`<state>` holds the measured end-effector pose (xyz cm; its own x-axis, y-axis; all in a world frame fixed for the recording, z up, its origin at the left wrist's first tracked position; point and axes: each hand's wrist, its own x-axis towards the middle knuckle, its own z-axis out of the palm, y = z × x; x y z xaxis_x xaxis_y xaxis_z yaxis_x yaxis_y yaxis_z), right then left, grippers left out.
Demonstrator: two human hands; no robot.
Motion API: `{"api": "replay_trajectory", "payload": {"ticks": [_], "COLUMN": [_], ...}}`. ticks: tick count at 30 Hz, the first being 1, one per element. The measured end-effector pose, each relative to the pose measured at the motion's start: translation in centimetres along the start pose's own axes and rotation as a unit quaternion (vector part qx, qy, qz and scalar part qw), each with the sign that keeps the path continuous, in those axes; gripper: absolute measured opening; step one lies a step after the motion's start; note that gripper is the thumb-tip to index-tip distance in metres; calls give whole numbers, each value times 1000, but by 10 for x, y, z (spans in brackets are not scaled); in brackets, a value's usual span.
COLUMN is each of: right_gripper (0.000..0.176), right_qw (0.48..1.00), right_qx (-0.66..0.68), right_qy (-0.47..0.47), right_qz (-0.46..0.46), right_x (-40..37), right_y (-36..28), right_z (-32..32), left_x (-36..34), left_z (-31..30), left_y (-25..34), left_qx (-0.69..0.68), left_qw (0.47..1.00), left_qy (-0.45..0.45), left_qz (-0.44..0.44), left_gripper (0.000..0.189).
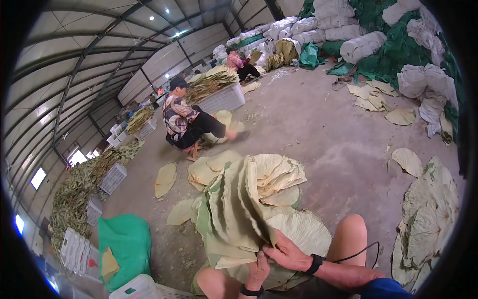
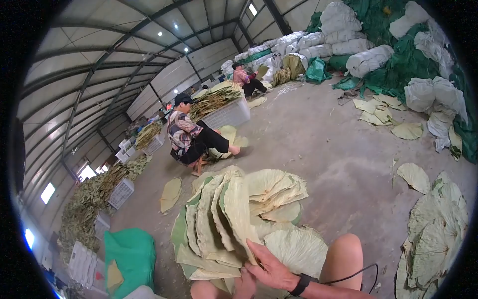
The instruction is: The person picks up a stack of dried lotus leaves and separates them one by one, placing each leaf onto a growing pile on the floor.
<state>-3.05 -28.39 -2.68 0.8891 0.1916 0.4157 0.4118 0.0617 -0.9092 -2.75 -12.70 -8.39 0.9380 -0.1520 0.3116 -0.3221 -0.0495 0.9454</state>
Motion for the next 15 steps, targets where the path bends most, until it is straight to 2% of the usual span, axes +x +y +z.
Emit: {"api": "replay_trajectory", "payload": {"ticks": [1,4,7,14,15], "right_gripper": [63,53,50,58,61], "right_qw": [999,999,998,998,1000], "right_qx": [27,13,1,2,2], "right_qy": [-8,-1,1,-15,9], "right_qz": [31,43,62,58,18], "right_x": [-1,1,-1,0,0], "right_y": [3,-6,7,3,4], "right_z": [0,-3,-3,-8,-5], "left_x": [-1,-4,-7,1,3], "left_z": [0,-7,-8,3,4], "left_y": [-2,-27,-36,-21,-17], "left_qx": [4,27,19,-98,-98], "left_qw": [1000,1000,1000,995,994], "left_qy": [5,8,15,36,37], "left_qz": [-5,-4,-9,-7,-8], "left_gripper": [64,65,63,52,52]}}
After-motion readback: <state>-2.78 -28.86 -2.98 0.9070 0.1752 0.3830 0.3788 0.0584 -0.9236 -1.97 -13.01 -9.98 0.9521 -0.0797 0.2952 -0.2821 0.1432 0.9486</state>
